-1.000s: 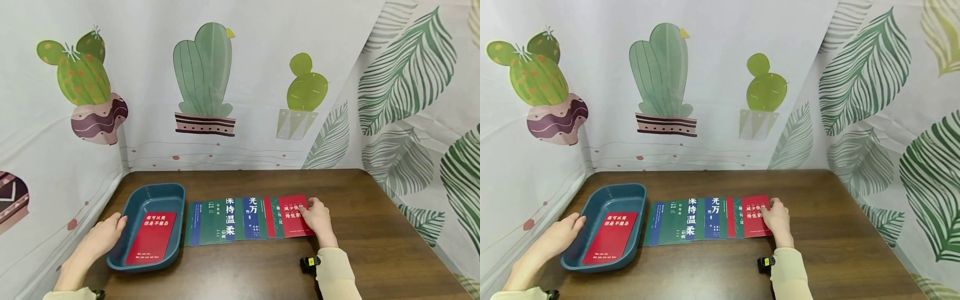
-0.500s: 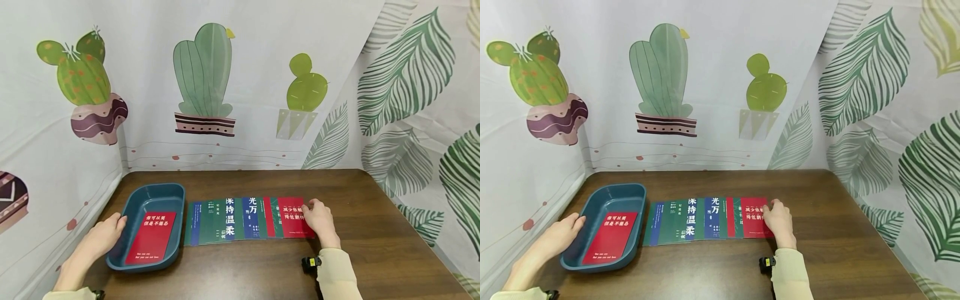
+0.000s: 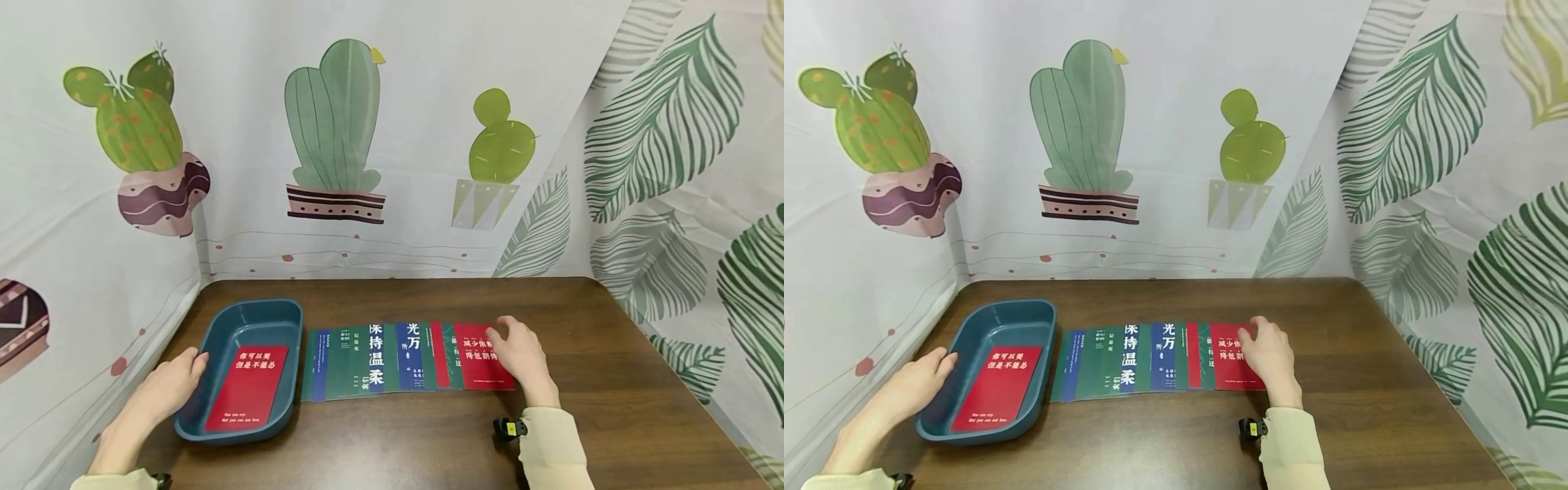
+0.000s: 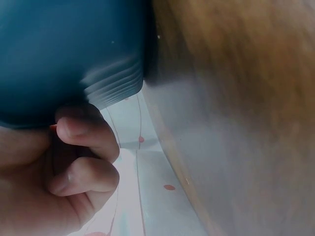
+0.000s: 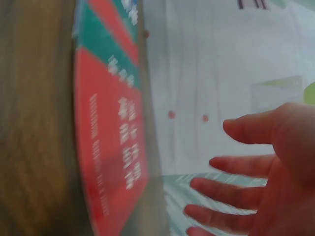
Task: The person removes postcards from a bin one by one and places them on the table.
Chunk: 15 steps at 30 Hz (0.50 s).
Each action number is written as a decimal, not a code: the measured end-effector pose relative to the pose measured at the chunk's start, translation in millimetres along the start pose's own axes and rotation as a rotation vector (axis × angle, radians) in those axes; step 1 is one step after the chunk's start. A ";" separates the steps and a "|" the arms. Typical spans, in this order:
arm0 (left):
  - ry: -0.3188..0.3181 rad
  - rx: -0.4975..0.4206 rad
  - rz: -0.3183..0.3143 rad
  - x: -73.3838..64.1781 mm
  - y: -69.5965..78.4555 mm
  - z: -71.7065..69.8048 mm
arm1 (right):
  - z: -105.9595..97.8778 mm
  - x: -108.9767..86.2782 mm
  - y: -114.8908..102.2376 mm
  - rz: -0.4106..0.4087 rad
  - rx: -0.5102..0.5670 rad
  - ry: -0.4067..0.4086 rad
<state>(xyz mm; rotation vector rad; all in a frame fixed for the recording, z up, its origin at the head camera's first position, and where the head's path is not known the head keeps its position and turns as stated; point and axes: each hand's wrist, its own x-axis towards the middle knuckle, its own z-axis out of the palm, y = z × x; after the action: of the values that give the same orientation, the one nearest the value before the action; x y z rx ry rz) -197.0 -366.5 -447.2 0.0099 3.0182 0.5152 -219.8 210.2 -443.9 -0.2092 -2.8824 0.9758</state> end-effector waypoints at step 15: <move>0.034 -0.009 0.028 -1.4 -1.4 2.1 | 7.8 -25.4 -71.5 -0.346 0.151 0.156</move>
<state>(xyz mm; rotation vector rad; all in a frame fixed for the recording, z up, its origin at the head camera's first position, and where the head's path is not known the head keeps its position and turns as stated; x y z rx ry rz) -195.5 -367.2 -449.5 0.0431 3.0530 0.5365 -203.0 145.3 -407.6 0.2084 -2.5712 1.0480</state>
